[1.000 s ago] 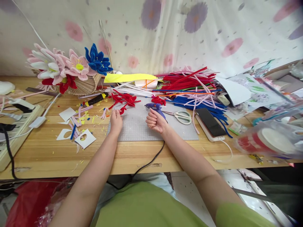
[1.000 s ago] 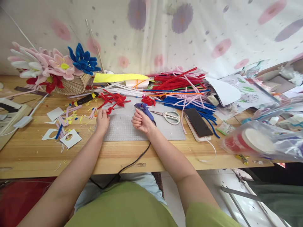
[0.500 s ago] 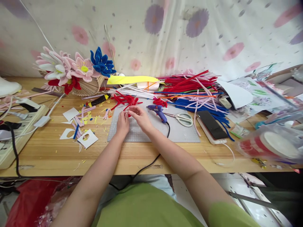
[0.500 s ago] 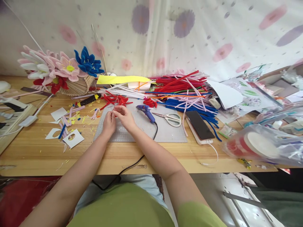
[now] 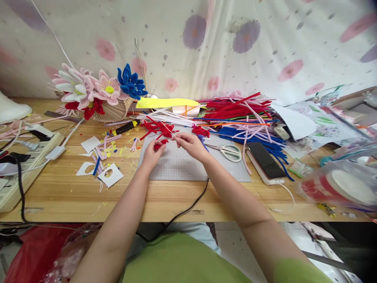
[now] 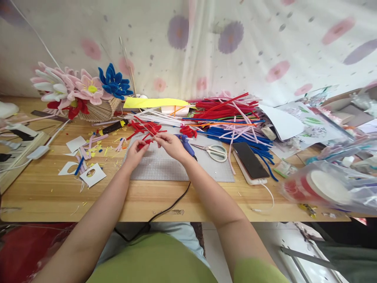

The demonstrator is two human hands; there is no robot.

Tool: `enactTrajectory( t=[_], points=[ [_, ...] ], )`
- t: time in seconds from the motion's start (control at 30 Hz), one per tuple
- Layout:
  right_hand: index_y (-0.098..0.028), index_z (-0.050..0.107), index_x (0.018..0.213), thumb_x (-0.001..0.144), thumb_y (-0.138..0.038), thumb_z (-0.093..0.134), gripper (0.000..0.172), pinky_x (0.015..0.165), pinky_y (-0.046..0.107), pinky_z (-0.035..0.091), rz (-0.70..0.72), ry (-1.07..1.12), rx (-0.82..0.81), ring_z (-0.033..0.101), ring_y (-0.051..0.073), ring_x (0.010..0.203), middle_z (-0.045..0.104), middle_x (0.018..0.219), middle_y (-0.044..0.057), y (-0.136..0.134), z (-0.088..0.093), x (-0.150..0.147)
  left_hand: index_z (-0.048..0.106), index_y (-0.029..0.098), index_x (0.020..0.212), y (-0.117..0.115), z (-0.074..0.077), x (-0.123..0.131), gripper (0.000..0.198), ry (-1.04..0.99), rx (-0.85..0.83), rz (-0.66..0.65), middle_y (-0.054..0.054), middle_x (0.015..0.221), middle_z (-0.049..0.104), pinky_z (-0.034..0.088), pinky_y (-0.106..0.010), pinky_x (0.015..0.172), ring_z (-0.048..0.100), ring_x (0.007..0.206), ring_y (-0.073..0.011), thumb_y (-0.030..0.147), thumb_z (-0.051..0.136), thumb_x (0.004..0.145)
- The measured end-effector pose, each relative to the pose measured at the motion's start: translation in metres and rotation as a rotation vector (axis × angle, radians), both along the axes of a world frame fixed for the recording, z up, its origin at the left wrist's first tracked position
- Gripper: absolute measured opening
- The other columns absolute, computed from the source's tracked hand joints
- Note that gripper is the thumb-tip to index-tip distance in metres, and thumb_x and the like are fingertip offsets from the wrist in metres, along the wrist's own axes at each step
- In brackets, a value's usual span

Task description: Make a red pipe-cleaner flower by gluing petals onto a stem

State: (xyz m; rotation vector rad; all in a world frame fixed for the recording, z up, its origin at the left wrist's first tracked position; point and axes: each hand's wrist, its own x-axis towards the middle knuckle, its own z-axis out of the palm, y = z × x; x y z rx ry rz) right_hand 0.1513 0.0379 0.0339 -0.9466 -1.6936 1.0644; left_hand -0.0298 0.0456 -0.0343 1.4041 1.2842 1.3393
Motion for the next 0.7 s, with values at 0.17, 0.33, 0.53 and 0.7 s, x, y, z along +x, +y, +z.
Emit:
enactTrajectory(
  t=[0.17, 0.33, 0.53, 0.7],
  points=[
    [-0.018, 0.060, 0.104, 0.086, -0.038, 0.048, 0.029, 0.059, 0.024, 0.036, -0.001, -0.224, 0.005, 0.046, 0.010, 0.057, 0.053, 0.061, -0.003, -0.009, -0.030, 0.018, 0.045, 0.020, 0.075, 0.002, 0.010, -0.001, 0.021, -0.304, -0.154, 0.140, 0.006, 0.061, 0.054, 0.043, -0.022, 0.052, 0.050, 0.050, -0.0090, 0.022, 0.064, 0.067],
    [-0.019, 0.060, 0.095, 0.086, -0.034, 0.046, 0.023, 0.061, 0.025, 0.037, -0.105, -0.270, 0.048, 0.049, 0.012, 0.061, 0.056, 0.065, -0.001, -0.013, -0.044, 0.014, 0.051, 0.017, 0.085, -0.004, 0.020, 0.004, 0.029, -0.534, -0.299, 0.074, 0.002, 0.072, 0.065, 0.046, -0.021, 0.050, 0.057, 0.054, -0.0090, 0.014, 0.067, 0.061],
    [-0.021, 0.059, 0.087, 0.088, -0.034, 0.045, 0.019, 0.063, 0.026, 0.037, -0.180, -0.317, 0.093, 0.052, 0.014, 0.066, 0.059, 0.073, 0.001, -0.016, -0.047, 0.015, 0.056, 0.015, 0.072, -0.005, 0.025, 0.004, 0.012, -0.647, -0.356, 0.049, 0.001, 0.066, 0.064, 0.041, -0.017, 0.047, 0.056, 0.053, -0.0066, 0.013, 0.067, 0.068],
    [-0.021, 0.058, 0.088, 0.088, -0.035, 0.046, 0.018, 0.063, 0.027, 0.036, -0.214, -0.392, 0.092, 0.052, 0.015, 0.065, 0.058, 0.069, 0.000, -0.017, -0.050, 0.015, 0.056, 0.015, 0.075, -0.007, 0.027, 0.007, 0.009, -0.684, -0.395, 0.036, 0.001, 0.067, 0.065, 0.042, -0.017, 0.046, 0.058, 0.055, -0.0074, 0.013, 0.065, 0.073]
  ],
)
